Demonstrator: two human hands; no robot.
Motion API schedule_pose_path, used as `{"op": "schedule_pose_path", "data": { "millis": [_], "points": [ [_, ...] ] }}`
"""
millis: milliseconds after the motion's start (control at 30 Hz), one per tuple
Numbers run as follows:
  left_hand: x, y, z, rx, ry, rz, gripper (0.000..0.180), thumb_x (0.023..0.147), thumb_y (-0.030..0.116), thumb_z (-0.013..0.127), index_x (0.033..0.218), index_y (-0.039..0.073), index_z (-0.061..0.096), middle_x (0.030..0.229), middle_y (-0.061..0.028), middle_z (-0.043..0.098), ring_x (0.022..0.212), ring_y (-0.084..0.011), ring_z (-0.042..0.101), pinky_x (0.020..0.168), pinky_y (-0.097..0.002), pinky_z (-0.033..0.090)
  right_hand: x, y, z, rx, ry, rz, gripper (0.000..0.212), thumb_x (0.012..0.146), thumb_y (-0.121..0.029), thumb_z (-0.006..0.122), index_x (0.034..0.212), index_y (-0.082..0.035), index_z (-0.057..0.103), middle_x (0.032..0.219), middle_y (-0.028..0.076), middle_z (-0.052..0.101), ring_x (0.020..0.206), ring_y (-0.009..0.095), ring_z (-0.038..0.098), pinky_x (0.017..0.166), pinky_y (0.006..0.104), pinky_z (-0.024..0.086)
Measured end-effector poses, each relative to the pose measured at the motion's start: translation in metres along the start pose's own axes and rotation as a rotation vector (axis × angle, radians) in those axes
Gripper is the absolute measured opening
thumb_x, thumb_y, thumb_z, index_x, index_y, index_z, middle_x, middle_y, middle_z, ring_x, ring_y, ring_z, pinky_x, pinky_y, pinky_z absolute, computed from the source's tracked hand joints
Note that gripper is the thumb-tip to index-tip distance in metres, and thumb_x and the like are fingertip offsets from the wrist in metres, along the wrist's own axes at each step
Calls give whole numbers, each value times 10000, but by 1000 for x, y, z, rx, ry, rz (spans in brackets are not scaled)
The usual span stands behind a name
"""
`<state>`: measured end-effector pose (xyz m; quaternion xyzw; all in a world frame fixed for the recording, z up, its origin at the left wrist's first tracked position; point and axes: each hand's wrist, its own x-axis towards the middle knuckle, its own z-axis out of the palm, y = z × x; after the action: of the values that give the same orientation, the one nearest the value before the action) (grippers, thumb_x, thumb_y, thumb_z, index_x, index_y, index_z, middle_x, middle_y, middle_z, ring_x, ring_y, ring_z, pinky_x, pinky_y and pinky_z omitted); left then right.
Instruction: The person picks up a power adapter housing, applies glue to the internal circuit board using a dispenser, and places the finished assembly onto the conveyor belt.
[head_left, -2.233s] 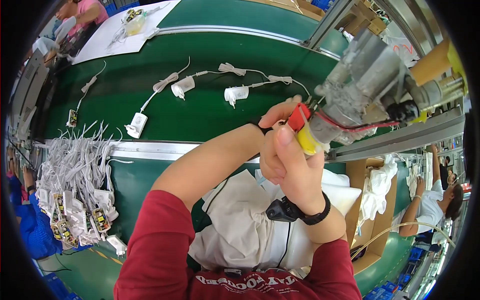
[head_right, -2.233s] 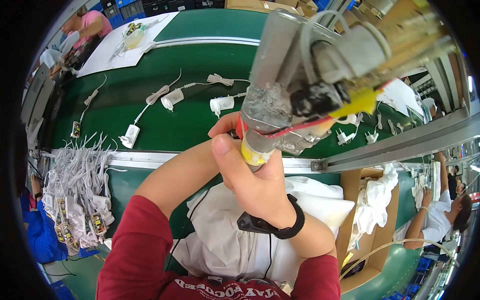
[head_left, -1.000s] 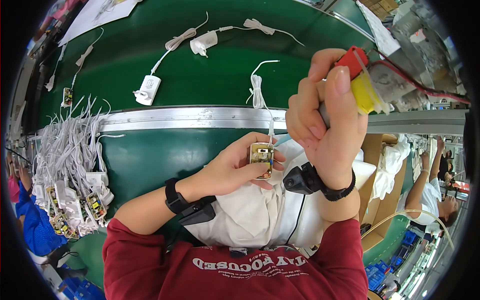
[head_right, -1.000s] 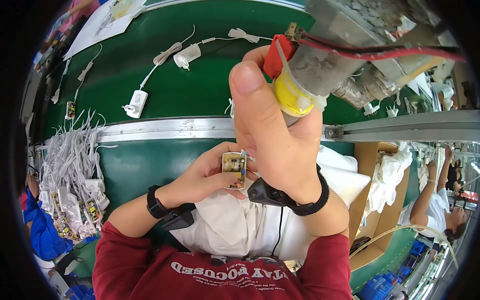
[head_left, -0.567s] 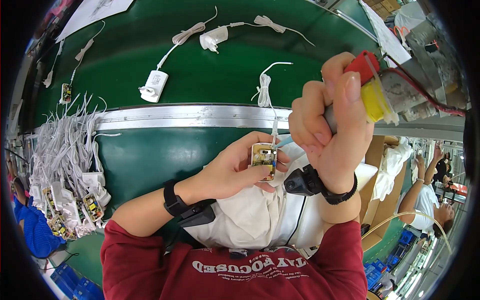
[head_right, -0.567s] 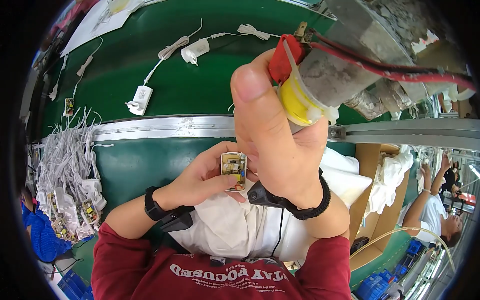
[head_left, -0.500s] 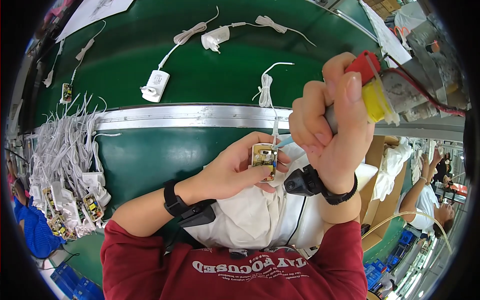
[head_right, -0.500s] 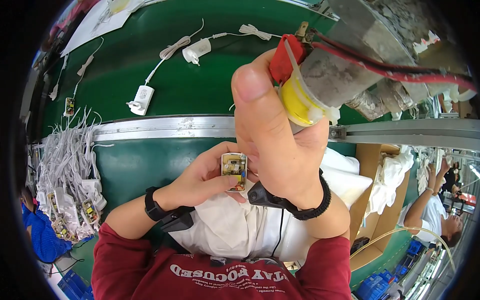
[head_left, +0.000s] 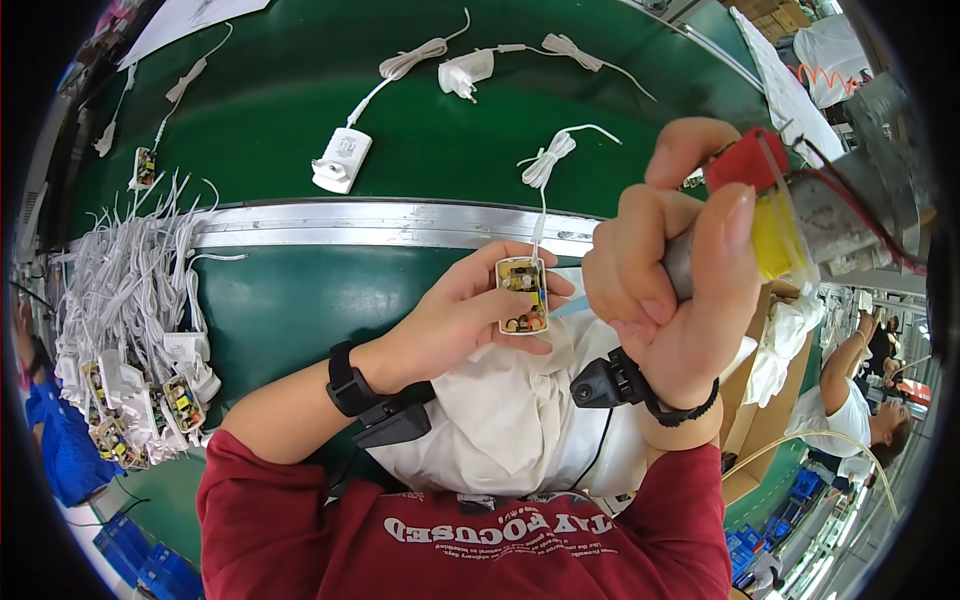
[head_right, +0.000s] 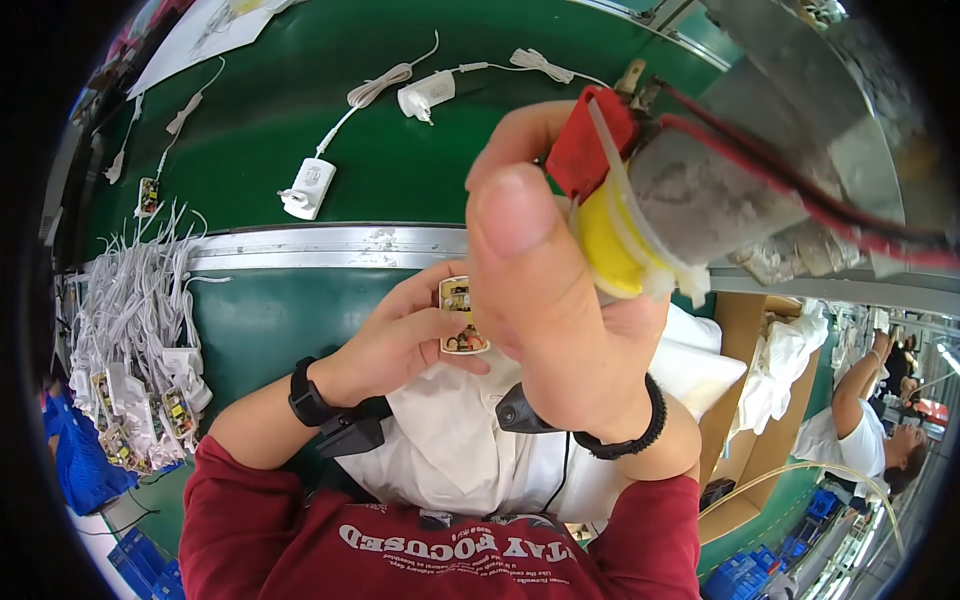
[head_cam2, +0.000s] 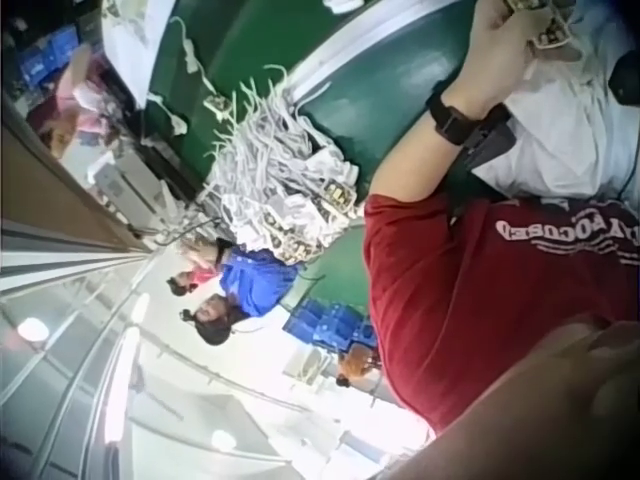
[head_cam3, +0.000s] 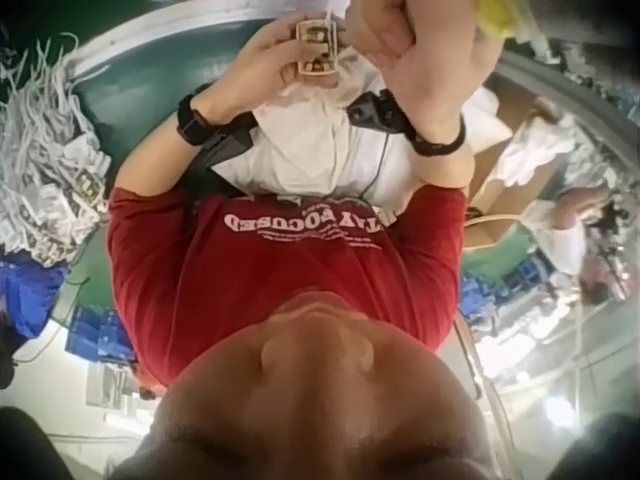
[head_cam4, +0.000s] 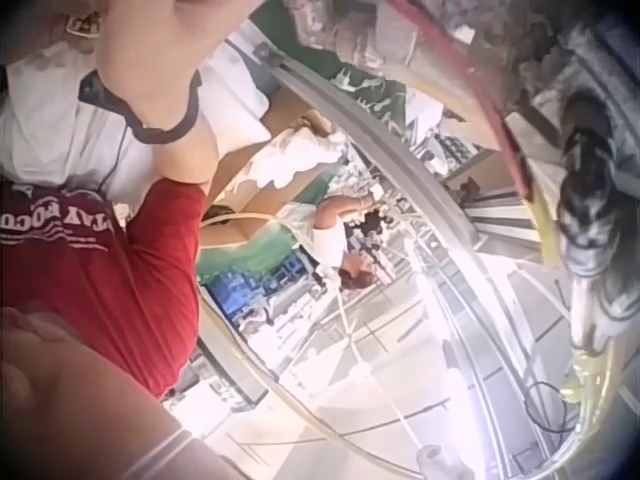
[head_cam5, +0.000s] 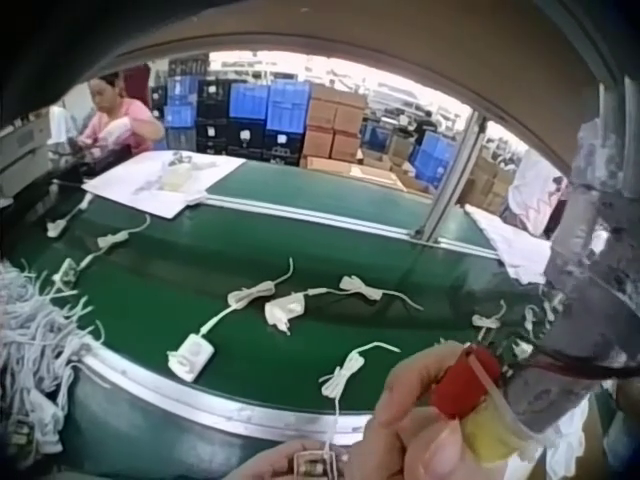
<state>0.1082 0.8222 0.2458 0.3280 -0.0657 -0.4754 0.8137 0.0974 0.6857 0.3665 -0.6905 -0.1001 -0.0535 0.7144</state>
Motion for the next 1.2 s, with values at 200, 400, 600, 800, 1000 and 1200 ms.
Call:
{"op": "schedule_pose_path", "data": {
  "millis": [200,400,600,800,1000,1200],
  "points": [
    [-2,1,-3,-116,-48,25,364,920,55,431,1281,60,385,1223,-119,526,1133,-210,539,852,-390,535,-3,6,3,-39,8,-10,372,973,-460,352,986,-88,344,461,-32,288,352,57,233,347,216,204],
    [-3,3,-4,-135,-62,34,363,923,68,443,1283,57,389,1220,-118,529,1150,-215,532,854,-390,535,-3,9,1,-43,-35,-25,374,966,-469,365,975,-96,345,456,-29,294,347,56,229,341,215,198],
    [-3,3,-4,-131,-68,30,363,931,84,436,1288,52,381,1215,-118,529,1142,-211,534,874,-403,526,0,2,4,-116,-37,-26,402,958,-489,369,979,-89,345,457,-34,299,345,54,237,344,218,205],
    [-2,-1,-4,-304,-117,-2,350,954,132,410,1289,41,369,1238,-122,505,1150,-216,524,942,-448,481,-1,1,6,-164,-49,-33,442,946,-527,364,990,-87,344,459,-38,303,344,57,249,345,222,213],
    [-4,1,-4,-346,-187,4,359,972,173,388,1298,27,353,1272,-125,468,1159,-228,515,985,-471,442,-3,5,9,-148,-46,-16,438,929,-546,392,957,-113,334,455,-33,303,339,63,252,339,223,212],
    [-4,1,-3,-363,-234,8,373,975,181,382,1310,22,340,1268,-126,471,1158,-235,517,988,-471,439,-5,8,8,-139,-61,-13,433,918,-552,418,910,-132,315,452,-29,301,332,67,251,332,223,214]
  ]
}}
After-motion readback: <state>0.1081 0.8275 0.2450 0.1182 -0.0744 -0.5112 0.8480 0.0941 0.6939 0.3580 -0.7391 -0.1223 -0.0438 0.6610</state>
